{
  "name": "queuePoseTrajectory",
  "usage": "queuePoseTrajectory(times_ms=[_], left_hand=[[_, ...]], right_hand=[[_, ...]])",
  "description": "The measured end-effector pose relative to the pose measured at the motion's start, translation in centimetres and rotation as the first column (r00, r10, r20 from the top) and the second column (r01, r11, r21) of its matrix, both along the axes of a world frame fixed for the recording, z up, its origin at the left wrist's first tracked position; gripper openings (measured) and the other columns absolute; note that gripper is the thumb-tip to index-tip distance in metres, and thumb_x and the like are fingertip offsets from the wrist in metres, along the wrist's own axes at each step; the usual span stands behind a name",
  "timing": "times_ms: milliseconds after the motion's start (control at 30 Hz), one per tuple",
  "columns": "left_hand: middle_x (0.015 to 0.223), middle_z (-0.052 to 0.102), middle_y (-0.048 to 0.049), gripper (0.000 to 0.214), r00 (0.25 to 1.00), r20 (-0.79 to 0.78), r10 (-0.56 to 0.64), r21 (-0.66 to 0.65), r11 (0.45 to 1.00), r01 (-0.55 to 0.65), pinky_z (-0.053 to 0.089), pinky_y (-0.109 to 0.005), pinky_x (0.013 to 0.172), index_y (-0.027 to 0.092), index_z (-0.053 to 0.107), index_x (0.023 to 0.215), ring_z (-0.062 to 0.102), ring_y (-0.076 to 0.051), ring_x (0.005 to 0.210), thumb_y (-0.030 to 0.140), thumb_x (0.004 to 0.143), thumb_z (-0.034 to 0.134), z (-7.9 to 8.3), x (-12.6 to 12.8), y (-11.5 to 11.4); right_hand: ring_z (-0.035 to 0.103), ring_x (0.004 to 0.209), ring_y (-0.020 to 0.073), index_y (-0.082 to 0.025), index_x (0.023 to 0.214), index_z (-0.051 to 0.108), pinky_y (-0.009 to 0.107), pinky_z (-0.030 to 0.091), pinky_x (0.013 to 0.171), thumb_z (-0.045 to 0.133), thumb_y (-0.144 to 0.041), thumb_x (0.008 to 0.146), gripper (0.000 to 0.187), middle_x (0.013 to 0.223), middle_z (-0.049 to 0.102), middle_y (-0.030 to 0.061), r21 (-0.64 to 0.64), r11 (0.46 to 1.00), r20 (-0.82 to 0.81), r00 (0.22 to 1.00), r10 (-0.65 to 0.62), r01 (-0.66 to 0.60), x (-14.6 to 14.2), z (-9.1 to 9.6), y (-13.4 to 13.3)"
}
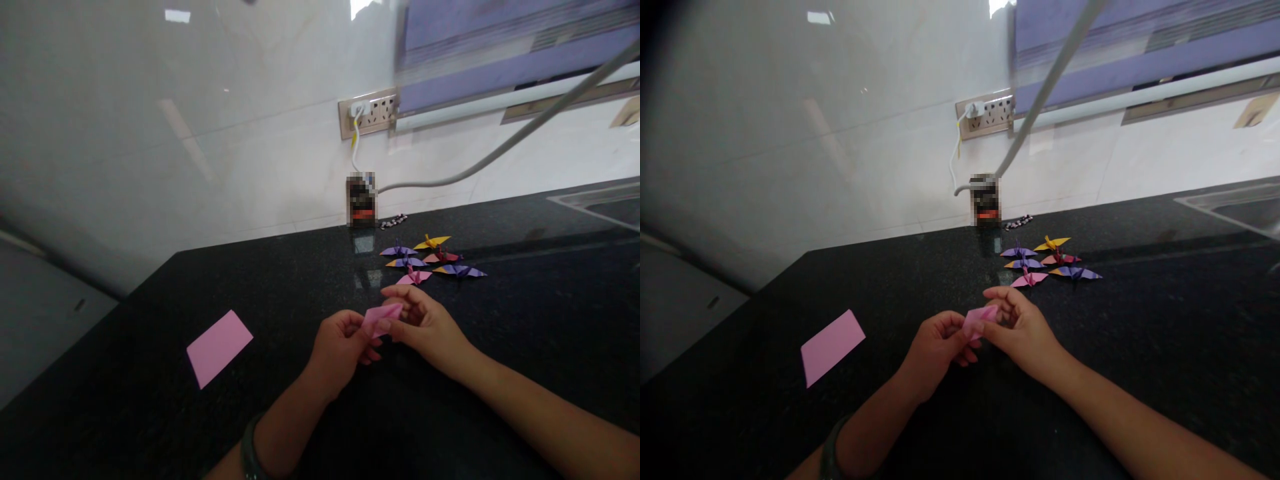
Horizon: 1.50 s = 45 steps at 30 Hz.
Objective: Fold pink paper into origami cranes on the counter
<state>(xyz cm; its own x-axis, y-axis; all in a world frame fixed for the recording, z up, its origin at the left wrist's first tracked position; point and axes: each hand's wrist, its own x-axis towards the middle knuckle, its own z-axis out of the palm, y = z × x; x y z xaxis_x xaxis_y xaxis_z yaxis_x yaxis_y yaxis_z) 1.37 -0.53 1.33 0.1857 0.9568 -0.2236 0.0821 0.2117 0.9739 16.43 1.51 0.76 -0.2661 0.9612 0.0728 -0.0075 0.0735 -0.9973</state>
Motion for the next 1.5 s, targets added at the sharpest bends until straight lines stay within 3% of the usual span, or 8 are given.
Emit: queuePoseTrajectory(times_ms=[100, 200, 367, 533, 700, 933, 1133, 1500], left_hand=[[0.066, 0.061, -0.0037, 0.022, 0.999, 0.044, 0.018, -0.020, 1.000, -0.017, 0.041, -0.019, 0.045, 0.013, 0.049, 0.078, 0.056, -0.010, 0.049, 0.034, 0.072, 0.053, 0.05, 0.08, 0.04], [0.069, 0.060, -0.0028, 0.022, 0.998, 0.067, -0.004, -0.005, 1.000, 0.004, 0.041, -0.018, 0.045, 0.013, 0.048, 0.084, 0.056, -0.009, 0.050, 0.031, 0.072, 0.053, 0.06, 0.21, -0.05], [0.059, 0.055, 0.0027, 0.033, 0.997, 0.062, 0.035, 0.059, 0.997, -0.039, 0.036, -0.017, 0.035, 0.015, 0.045, 0.099, 0.052, -0.009, 0.039, 0.035, 0.074, 0.051, 0.01, 0.32, -0.16], [0.050, 0.049, 0.0044, 0.026, 0.999, 0.001, 0.050, 0.101, 0.994, -0.050, 0.027, -0.015, 0.030, 0.013, 0.053, 0.087, 0.039, -0.004, 0.032, 0.035, 0.075, 0.049, 0.11, 0.37, -0.11], [0.053, 0.051, 0.0027, 0.027, 0.999, 0.021, 0.039, 0.129, 0.991, -0.041, 0.025, -0.015, 0.031, 0.012, 0.057, 0.086, 0.035, -0.003, 0.033, 0.035, 0.075, 0.050, 0.24, 0.46, -0.04], [0.052, 0.054, 0.0022, 0.034, 0.993, -0.086, 0.081, 0.214, 0.975, -0.061, 0.030, -0.018, 0.035, 0.017, 0.057, 0.103, 0.041, -0.007, 0.036, 0.033, 0.074, 0.052, -0.40, 0.16, -0.23], [0.051, 0.058, 0.0004, 0.032, 0.971, -0.214, 0.110, 0.327, 0.944, -0.035, 0.039, -0.022, 0.043, 0.020, 0.059, 0.103, 0.052, -0.012, 0.048, 0.032, 0.076, 0.049, -0.61, 0.01, -0.42], [0.059, 0.062, -0.0016, 0.028, 0.962, -0.243, 0.125, 0.377, 0.926, -0.025, 0.042, -0.022, 0.046, 0.022, 0.062, 0.099, 0.054, -0.013, 0.053, 0.032, 0.076, 0.049, -0.68, -0.03, -0.33]], right_hand=[[0.049, 0.054, 0.0094, -0.016, 0.079, 0.052, 0.021, 0.041, 0.049, 0.056, -0.033, 0.071, 0.019, 0.063, 0.052, -0.0010, -0.019, 1.000, 0.003, 1.000, 0.024, -0.024, -0.12, -0.14, 0.00], [0.047, 0.051, 0.0087, -0.015, 0.069, 0.053, 0.021, 0.040, 0.047, 0.052, -0.034, 0.074, 0.020, 0.060, 0.052, -0.0008, -0.028, 0.999, 0.023, 1.000, 0.021, -0.020, -0.09, -0.32, 0.11], [0.048, 0.052, 0.0088, -0.015, 0.071, 0.056, 0.020, 0.040, 0.047, 0.055, -0.034, 0.072, 0.019, 0.063, 0.054, -0.0004, -0.095, 0.994, 0.014, 0.998, 0.062, -0.061, -0.20, -0.47, 0.00], [0.049, 0.053, 0.0089, -0.015, 0.073, 0.056, 0.021, 0.041, 0.050, 0.054, -0.032, 0.073, 0.017, 0.063, 0.055, -0.0002, -0.072, 0.991, -0.014, 0.994, 0.110, -0.111, -0.30, -0.24, -0.24], [0.049, 0.049, 0.0078, -0.015, 0.087, 0.054, 0.020, 0.040, 0.047, 0.054, -0.029, 0.074, 0.019, 0.058, 0.051, -0.0033, -0.055, 0.998, -0.045, 0.998, 0.032, -0.034, -0.37, -0.12, -0.20], [0.049, 0.048, 0.0083, -0.014, 0.078, 0.053, 0.020, 0.040, 0.046, 0.048, -0.031, 0.077, 0.017, 0.055, 0.052, -0.0029, -0.056, 0.998, -0.013, 1.000, 0.021, -0.022, -0.28, -0.13, -0.22], [0.049, 0.049, 0.0083, -0.014, 0.080, 0.055, 0.019, 0.040, 0.045, 0.046, -0.032, 0.079, 0.020, 0.056, 0.052, -0.0021, -0.055, 0.998, -0.001, 1.000, 0.028, -0.028, -0.20, -0.13, -0.17], [0.049, 0.047, 0.0083, -0.014, 0.080, 0.055, 0.019, 0.040, 0.044, 0.044, -0.032, 0.080, 0.022, 0.054, 0.052, -0.0022, -0.107, 0.994, -0.032, 0.999, 0.014, -0.017, -0.29, 0.03, -0.23]])
